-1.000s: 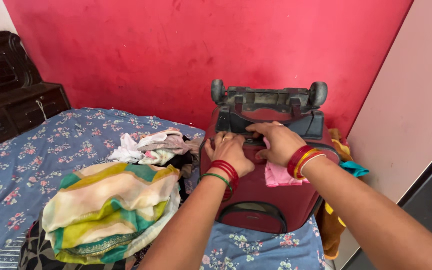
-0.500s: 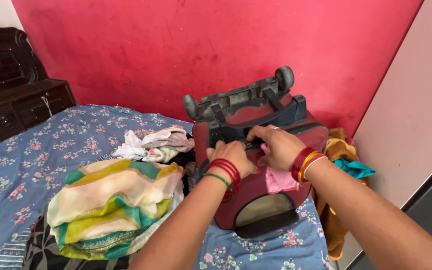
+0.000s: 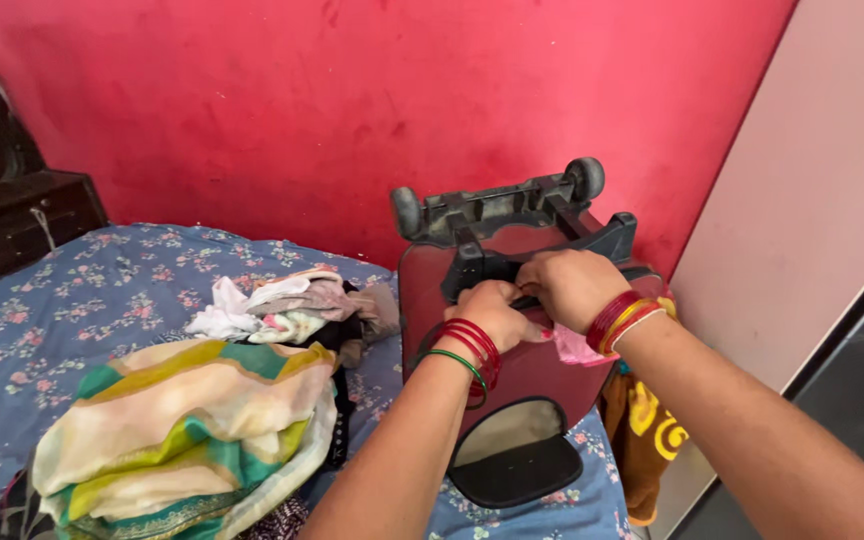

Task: The person wipes the exterior of a maroon suitcase with a pink cloth, then opens the suitcase and wipes the interior lining. The suitcase is placed on a bed with scattered clothes nearby.

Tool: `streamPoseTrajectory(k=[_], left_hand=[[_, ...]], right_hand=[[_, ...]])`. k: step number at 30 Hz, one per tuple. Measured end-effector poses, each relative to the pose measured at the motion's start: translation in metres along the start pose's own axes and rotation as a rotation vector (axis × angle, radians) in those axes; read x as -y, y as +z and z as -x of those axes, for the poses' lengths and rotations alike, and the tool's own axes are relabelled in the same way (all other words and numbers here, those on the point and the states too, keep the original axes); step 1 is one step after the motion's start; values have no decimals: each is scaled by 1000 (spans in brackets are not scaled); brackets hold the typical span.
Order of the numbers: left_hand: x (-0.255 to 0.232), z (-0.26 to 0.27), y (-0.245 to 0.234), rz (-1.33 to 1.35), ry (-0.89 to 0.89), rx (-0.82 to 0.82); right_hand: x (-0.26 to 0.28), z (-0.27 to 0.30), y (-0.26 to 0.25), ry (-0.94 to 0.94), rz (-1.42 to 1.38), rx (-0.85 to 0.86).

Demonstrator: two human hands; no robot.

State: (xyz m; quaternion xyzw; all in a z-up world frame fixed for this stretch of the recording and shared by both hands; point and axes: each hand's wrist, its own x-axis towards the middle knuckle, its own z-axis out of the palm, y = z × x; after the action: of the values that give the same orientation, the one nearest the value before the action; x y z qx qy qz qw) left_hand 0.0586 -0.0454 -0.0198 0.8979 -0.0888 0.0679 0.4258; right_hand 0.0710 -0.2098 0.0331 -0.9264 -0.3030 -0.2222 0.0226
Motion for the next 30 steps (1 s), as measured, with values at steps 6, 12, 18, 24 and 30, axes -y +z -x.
streamPoseTrajectory(k=[6,12,18,24,30], left_hand=[[1,14,-20,-73,-66,-55],[18,18,-13,-16,-3,-179],[25,26,-14,40,15,-402],[19,35,-16,38,79,-432],[21,33,-10,51,100,-440]], right_hand=[[15,2,-14,-99,112,50],[30,-11,-14,-142,200,144],[36,-7,-23,-179,155,140],[43,-15,-24,-175,170,155],[41,-25,-15,-267,293,205]])
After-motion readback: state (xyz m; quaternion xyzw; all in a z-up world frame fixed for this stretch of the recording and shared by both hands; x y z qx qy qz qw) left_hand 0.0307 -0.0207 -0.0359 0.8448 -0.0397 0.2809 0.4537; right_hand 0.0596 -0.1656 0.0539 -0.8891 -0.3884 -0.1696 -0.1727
